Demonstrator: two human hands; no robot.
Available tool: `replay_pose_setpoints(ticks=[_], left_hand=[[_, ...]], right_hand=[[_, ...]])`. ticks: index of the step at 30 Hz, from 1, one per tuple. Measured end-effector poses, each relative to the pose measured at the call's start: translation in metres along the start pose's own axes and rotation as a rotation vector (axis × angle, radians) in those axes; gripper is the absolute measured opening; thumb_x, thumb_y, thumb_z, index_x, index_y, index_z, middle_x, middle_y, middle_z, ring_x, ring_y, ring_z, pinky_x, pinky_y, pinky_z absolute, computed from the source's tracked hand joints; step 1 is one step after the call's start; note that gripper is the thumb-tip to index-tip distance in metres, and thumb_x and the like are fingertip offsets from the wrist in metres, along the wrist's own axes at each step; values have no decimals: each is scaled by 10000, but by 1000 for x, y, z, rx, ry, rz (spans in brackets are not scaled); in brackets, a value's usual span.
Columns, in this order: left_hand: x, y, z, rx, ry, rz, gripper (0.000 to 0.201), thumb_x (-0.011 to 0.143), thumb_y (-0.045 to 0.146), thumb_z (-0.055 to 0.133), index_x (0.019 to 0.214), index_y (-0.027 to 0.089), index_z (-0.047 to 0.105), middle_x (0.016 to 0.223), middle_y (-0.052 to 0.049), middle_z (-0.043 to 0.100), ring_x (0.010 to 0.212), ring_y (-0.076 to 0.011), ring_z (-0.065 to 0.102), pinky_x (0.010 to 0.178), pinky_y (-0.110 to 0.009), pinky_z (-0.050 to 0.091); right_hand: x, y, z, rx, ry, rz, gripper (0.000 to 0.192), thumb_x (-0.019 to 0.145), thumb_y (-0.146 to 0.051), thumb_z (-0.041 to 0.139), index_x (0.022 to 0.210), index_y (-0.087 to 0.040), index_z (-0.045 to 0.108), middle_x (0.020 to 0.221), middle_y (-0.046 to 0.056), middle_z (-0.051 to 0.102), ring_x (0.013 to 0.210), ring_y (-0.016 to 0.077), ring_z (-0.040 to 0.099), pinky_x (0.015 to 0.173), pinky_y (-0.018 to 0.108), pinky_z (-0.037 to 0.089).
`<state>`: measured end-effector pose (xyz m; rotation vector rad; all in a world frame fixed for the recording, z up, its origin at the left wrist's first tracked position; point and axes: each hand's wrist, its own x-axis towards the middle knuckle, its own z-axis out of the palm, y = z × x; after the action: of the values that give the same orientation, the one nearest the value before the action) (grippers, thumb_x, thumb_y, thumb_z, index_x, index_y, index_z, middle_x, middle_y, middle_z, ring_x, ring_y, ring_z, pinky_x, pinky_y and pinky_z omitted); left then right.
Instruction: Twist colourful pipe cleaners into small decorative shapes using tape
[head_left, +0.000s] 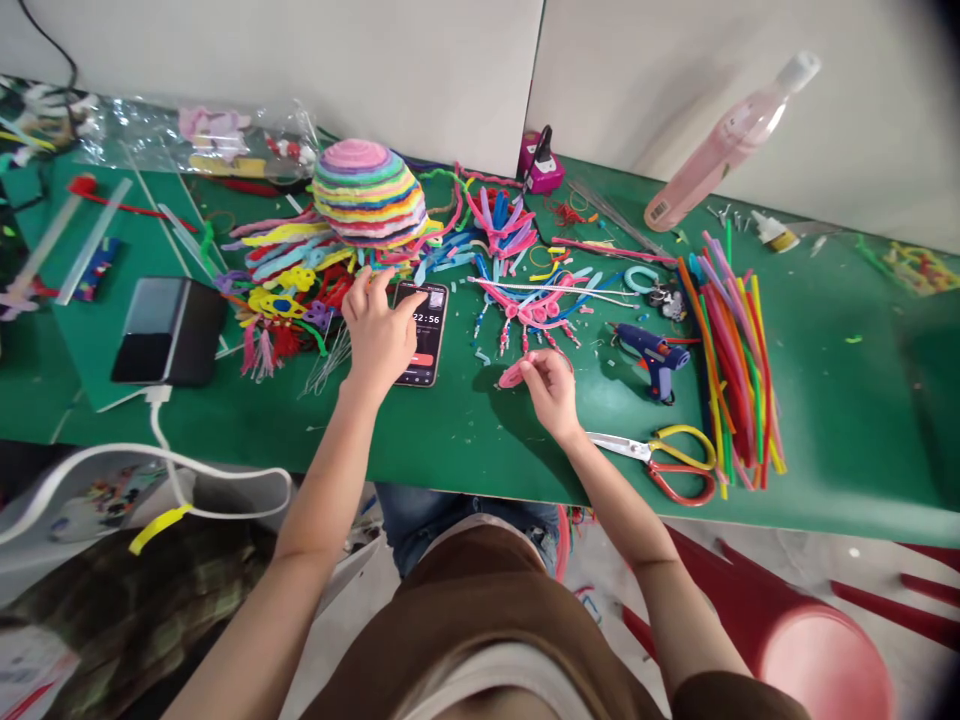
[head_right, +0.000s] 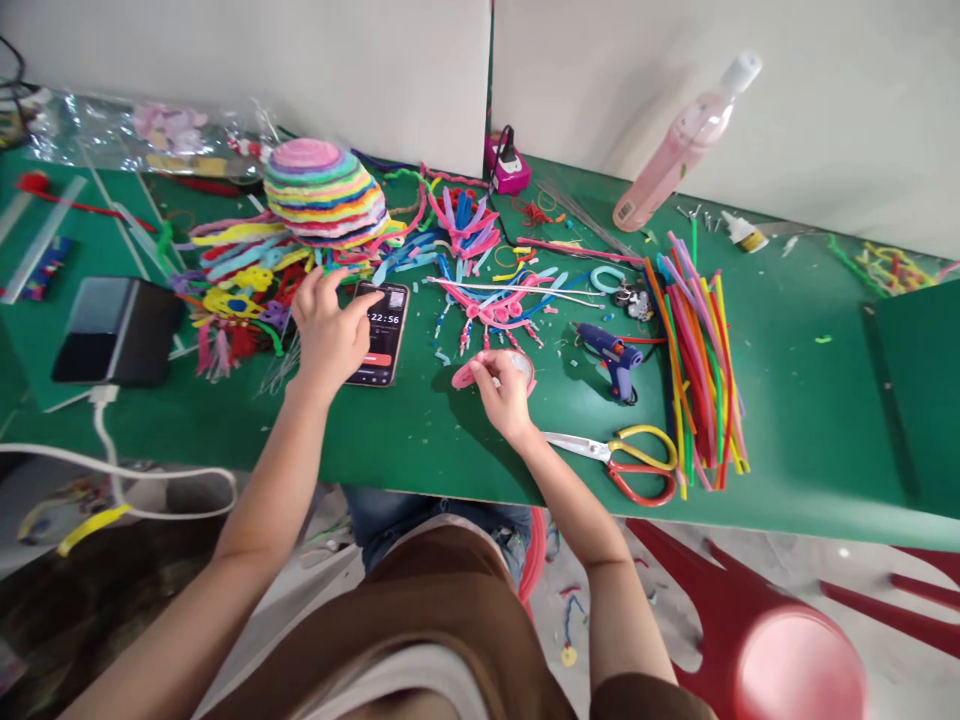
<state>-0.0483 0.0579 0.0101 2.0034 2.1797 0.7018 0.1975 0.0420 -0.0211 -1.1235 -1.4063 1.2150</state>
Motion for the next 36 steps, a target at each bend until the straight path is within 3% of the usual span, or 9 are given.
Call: replay_pose_setpoints(ticks=[13, 22, 28, 36], left_hand=[[-4, -4, 8, 84, -117, 32, 540, 816, 68, 488, 1253, 339, 657, 1536, -36, 403, 1451, -355, 230, 1164, -632, 137], [-28, -3, -7, 167, -154, 64, 426, 871, 128, 466, 1188, 291, 700, 1487, -75, 451, 1401, -340, 307, 1169, -609, 134], [-44, -3, -11, 175, -128, 24, 426, 879, 135, 471, 1225, 281, 673, 1469, -104, 462, 1396, -346, 315, 1159, -614, 130], [-39, -8, -10, 117, -50, -17, 468, 900, 152, 441, 1326, 264, 600, 1469, -154, 441, 1373, -378, 343, 1117, -626, 201]], right_hand=[[-1, -10, 1, 6, -75, -42, 268, 904, -500, 546, 860, -240, 497, 696, -10, 726, 633, 134, 719, 650, 294, 597], [-1, -12, 1, 35, -106, -5, 267, 899, -492, 559, 842, -238, 502, 707, -3, 727, 648, 144, 728, 644, 300, 595], [-1, -12, 1, 32, -113, 3, 270, 900, -490, 557, 844, -233, 495, 695, -6, 726, 652, 133, 726, 668, 289, 595], [-1, -11, 1, 22, -110, 6, 293, 889, -519, 561, 843, -237, 495, 699, -11, 726, 643, 133, 723, 654, 295, 597]])
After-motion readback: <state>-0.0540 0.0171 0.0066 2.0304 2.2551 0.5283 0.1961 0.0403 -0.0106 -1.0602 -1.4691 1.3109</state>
